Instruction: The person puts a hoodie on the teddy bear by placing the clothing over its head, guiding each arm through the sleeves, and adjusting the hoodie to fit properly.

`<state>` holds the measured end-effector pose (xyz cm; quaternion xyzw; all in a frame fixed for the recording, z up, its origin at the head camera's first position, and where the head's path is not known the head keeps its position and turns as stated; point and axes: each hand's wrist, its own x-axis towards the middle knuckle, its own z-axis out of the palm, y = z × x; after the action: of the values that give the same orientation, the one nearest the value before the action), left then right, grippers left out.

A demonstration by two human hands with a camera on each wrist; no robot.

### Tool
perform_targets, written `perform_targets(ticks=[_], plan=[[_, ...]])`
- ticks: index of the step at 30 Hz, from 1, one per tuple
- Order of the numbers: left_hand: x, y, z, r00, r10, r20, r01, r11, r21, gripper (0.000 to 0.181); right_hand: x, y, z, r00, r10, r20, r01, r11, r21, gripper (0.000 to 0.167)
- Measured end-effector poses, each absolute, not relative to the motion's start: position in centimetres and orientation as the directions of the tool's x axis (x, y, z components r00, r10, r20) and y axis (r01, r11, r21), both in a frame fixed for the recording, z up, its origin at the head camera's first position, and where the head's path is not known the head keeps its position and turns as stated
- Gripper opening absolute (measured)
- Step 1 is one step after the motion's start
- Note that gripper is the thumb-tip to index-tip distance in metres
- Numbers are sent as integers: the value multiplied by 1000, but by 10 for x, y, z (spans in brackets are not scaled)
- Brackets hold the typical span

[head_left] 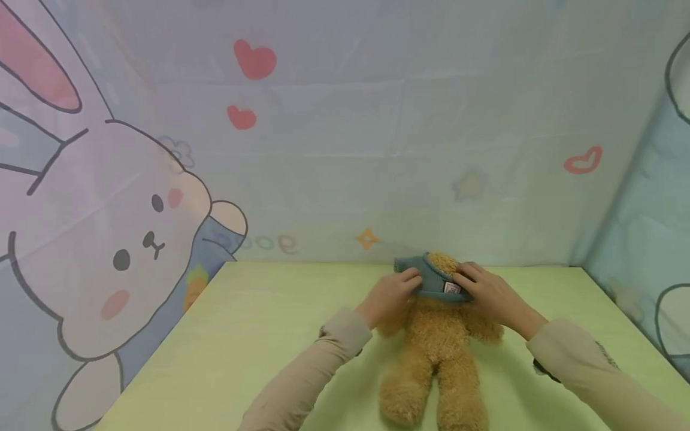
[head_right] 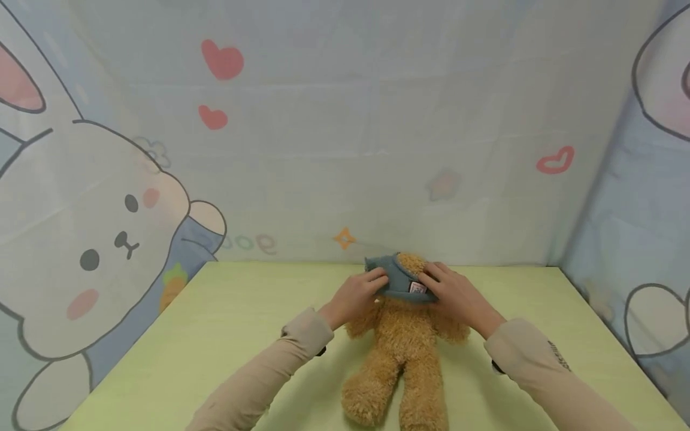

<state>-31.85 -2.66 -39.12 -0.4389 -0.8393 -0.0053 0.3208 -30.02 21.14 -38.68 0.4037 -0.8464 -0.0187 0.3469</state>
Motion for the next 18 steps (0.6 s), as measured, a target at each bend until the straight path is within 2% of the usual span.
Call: perform_targets(ticks=[3,6,12,18], plan=[[-317,-29,-392,-461,724,513,776,609,-162,51,-296,212,-391,-430,-689,583,-688,668,283,60],[-316,-29,-390,-489,735,470,807,586,-75,63,-295,209,-392,-434,-681,590,-696,669,261,62],[-320,-28,-381,-523,751,402,817,577,-16,58,-297,199,-389,-410,-689,598,-697,659,282,68],[-325,-26,-379,-522,745,416,806,590,-43,47,-301,192,-387,-430,-679,595,-689,673,270,67]])
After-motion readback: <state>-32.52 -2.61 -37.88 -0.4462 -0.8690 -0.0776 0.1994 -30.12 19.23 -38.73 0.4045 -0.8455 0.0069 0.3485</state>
